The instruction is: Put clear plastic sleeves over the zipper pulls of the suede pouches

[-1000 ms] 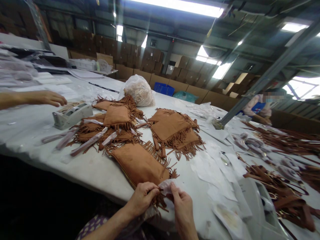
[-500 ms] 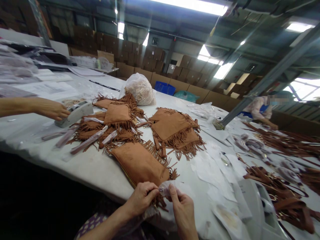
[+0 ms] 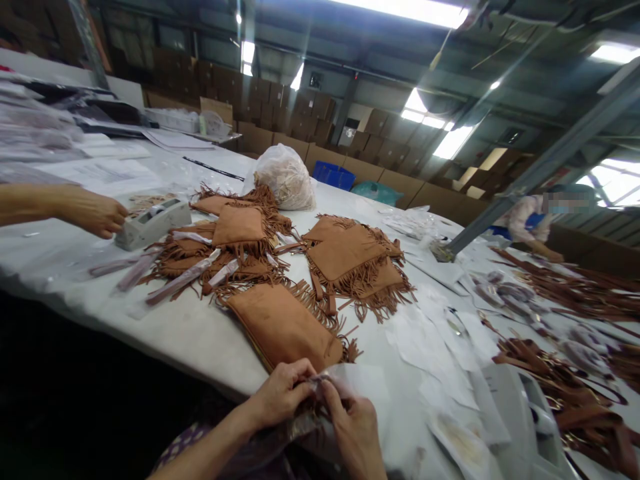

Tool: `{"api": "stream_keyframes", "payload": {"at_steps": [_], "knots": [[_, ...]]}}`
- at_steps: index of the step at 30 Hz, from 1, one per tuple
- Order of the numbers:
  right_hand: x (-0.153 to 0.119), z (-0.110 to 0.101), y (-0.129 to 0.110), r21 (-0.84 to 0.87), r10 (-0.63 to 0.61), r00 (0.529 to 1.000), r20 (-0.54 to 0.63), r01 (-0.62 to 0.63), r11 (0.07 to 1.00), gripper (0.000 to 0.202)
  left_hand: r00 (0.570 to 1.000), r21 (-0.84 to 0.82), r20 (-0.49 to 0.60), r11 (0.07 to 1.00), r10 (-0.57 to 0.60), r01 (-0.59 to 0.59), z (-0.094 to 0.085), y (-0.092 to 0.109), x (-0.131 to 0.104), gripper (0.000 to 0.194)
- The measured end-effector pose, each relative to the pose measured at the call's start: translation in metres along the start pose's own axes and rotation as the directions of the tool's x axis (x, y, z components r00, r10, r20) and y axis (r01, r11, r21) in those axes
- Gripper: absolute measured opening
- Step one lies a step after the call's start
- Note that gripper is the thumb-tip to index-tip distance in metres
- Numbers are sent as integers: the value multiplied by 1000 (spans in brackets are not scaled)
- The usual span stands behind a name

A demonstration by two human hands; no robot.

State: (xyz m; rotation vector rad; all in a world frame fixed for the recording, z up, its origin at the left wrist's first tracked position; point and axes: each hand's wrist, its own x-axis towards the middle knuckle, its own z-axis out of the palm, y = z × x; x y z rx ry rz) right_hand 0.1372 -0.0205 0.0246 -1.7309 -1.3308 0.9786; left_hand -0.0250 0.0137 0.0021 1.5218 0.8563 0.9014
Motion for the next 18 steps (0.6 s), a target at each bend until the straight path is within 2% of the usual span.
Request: {"api": "stream_keyframes", "payload": {"at_steps": [3, 5, 6, 8, 10, 11, 13, 14, 15, 16, 18], "knots": [[-3, 2, 6, 61, 46, 999, 28, -48, 997, 20, 1000, 64, 10, 998, 5, -5, -2, 2, 0, 9], [-5, 3, 7, 95, 36, 999, 12, -37, 995, 21, 999, 91, 12, 995, 43, -44, -4, 4, -4, 11], [-7, 4, 7, 104, 31, 1000, 1, -31, 994, 22, 998, 95, -19, 994, 61, -59, -6, 5, -7, 15], [-11, 8, 6, 111, 31, 999, -25, -28, 993, 23, 987, 74, -158, 997, 42, -30, -10, 4, -17, 18], [-16, 16, 6, 98, 32, 996, -82, -24, 995, 25, 952, -42, -291, 995, -98, 90, -14, 2, -31, 20], [-19, 20, 7, 84, -1, 994, -109, 10, 996, 24, 931, -147, -295, 973, -213, 176, -16, 0, -38, 30], [-22, 30, 12, 17, -183, 978, -102, 185, 983, 18, 883, -392, -153, 847, -444, 359, -17, -2, -53, 52], [-23, 35, 16, -38, -322, 943, -82, 320, 947, 15, 846, -489, -37, 748, -531, 448, -16, -2, -60, 60], [-23, 38, 19, -103, -480, 876, -50, 474, 875, 14, 805, -555, 75, 646, -588, 523, -15, -1, -66, 66], [-23, 41, 22, -174, -619, 785, -15, 607, 775, 15, 773, -596, 158, 565, -615, 571, -13, 0, -71, 69], [-23, 42, 28, -305, -791, 609, 55, 765, 567, 20, 754, -630, 242, 492, -610, 600, -8, 0, -78, 67]]}}
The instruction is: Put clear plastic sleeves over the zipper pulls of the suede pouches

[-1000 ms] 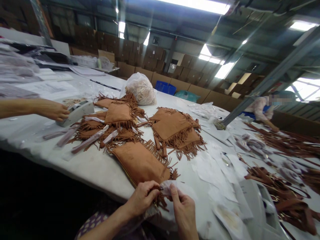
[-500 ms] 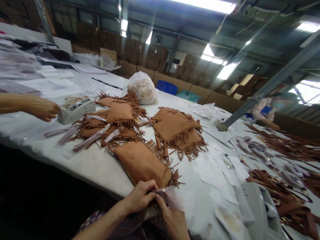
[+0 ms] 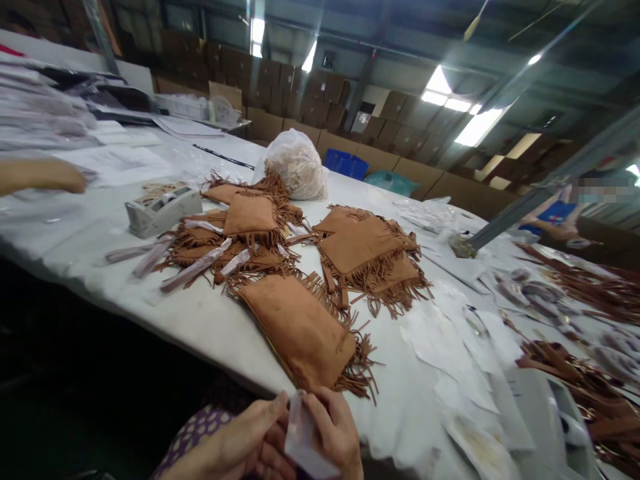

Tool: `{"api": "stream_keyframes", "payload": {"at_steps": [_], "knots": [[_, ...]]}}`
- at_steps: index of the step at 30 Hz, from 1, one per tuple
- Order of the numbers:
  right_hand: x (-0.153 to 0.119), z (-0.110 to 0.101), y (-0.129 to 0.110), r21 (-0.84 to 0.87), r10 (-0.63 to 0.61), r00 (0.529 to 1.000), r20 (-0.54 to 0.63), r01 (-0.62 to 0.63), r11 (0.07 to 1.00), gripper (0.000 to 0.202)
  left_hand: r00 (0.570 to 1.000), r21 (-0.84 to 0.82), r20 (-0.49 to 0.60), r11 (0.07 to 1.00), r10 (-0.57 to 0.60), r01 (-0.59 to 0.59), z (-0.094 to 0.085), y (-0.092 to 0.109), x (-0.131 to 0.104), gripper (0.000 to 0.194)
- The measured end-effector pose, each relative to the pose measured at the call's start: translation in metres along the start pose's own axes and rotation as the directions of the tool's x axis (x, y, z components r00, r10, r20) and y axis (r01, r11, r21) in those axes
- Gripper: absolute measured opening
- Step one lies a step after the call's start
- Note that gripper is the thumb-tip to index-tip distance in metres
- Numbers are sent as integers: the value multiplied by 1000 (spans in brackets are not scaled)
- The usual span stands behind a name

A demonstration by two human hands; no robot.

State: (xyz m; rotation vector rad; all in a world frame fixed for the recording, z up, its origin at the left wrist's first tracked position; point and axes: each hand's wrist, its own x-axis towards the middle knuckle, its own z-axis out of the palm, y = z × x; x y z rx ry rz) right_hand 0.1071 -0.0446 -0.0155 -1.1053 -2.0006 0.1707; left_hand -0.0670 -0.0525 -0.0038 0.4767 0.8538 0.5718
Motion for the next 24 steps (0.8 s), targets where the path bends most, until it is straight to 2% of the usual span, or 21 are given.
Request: {"api": "stream_keyframes", "payload": {"at_steps": [2, 4, 6, 9, 12, 15, 16, 18, 21, 24], "knots": [[-4, -1, 1, -70, -165, 985, 55, 169, 983, 26, 998, -7, 51, 1000, 26, -26, -1, -6, 0, 59], [-9, -4, 2, -81, -204, 975, 91, 212, 974, 35, 993, 59, 83, 995, 80, -85, -6, -12, 3, 52], [-13, -5, 4, -107, -121, 991, 60, 127, 986, 44, 988, 211, 49, 966, 144, -151, -16, -15, 6, 50], [-16, -1, 7, -147, 49, 998, 36, -43, 988, 45, 972, 507, -34, 842, 233, -184, -32, -15, 4, 49], [-17, 6, 11, -125, 52, 997, 58, -44, 991, 40, 970, 649, 6, 737, 242, -188, -37, -9, 0, 50], [-17, 11, 14, -89, 19, 999, 30, -17, 996, 42, 947, 707, 17, 666, 322, -239, -33, -5, 1, 54], [-17, 11, 15, -78, 9, 1000, 24, -8, 997, 42, 939, 704, 10, 664, 343, -250, -31, -4, 2, 56], [-17, 10, 15, -58, -5, 1000, 24, 6, 998, 42, 945, 625, -4, 739, 326, -252, -25, -4, 7, 60], [-14, 8, 15, -35, -11, 999, 33, 12, 999, 41, 966, 377, -25, 898, 256, -228, -18, -6, 15, 61], [-11, 6, 15, -13, -25, 999, 41, 25, 1000, 41, 973, 208, -72, 958, 218, -200, -14, -7, 21, 58]]}}
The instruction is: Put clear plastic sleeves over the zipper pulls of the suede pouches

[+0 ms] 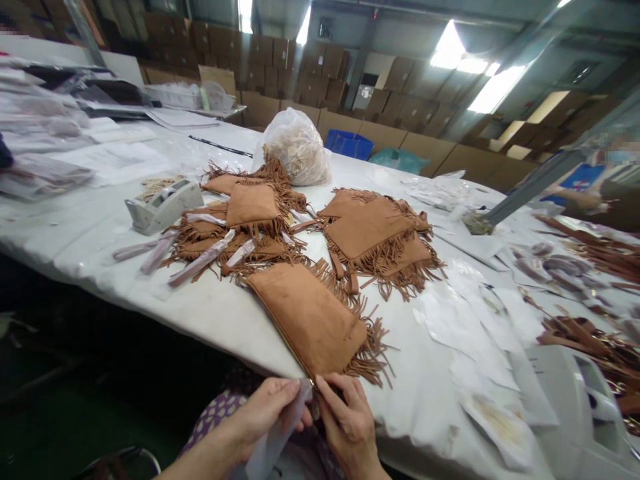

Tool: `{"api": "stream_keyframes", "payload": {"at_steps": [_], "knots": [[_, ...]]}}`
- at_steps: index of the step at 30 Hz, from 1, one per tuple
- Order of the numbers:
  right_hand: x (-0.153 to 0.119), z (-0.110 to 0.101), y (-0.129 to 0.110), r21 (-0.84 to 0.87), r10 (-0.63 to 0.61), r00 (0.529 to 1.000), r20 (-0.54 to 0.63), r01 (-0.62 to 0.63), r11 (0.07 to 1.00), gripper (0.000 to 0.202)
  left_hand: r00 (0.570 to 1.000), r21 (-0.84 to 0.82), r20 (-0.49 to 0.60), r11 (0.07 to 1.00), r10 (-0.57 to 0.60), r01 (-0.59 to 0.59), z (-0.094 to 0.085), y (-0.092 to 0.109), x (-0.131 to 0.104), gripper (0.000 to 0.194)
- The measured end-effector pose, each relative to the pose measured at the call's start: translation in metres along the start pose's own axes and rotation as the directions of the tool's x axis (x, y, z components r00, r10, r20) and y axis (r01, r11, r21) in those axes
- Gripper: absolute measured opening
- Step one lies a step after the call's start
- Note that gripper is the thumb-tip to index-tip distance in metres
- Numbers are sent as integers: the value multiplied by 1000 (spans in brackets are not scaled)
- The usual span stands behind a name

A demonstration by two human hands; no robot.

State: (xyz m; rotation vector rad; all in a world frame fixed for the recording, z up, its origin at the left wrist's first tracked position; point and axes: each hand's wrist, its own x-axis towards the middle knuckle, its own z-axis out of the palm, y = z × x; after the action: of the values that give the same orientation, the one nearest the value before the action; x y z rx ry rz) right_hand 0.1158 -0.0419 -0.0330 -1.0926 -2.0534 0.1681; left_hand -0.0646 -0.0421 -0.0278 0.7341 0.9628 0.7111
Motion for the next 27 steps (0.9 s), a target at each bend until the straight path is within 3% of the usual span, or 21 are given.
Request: {"api": "stream_keyframes", "payload": {"at_steps": [2, 7, 10, 12, 15, 17, 20, 24, 27], "knots": [[0, 0, 1, 6, -13, 1000, -2, 13, 1000, 41, 1000, 53, -29, 999, 3, -2, 2, 0, 1, 57], [-3, 1, 3, -7, -25, 1000, -14, 25, 1000, 40, 978, 477, -168, 878, 122, -28, 0, 4, -3, 39], [-4, 3, 3, -5, -22, 999, -28, 22, 1000, 41, 941, 555, -242, 829, 236, -65, 2, 4, -2, 34], [-5, 4, 4, 5, -17, 999, -45, 17, 1000, 42, 932, 494, -265, 865, 249, -91, 7, 3, 1, 33], [-6, 4, 5, 22, -18, 998, -61, 19, 1000, 43, 955, 270, -275, 962, 113, -36, 16, 3, 6, 34], [-6, 4, 6, 33, -29, 997, -66, 32, 999, 43, 974, 48, -226, 998, -17, 28, 19, 8, 9, 30], [-5, 2, 5, 60, -44, 996, -77, 49, 997, 41, 977, -221, -80, 959, -199, 178, 16, 20, 14, 20], [-5, -1, 4, 122, 9, 996, -88, 2, 993, 42, 938, -219, 60, 912, -341, 346, 7, 31, 19, 18], [-5, -5, 3, 142, 13, 998, -69, -3, 990, 40, 933, -202, 95, 911, -348, 360, 6, 28, 16, 17]]}}
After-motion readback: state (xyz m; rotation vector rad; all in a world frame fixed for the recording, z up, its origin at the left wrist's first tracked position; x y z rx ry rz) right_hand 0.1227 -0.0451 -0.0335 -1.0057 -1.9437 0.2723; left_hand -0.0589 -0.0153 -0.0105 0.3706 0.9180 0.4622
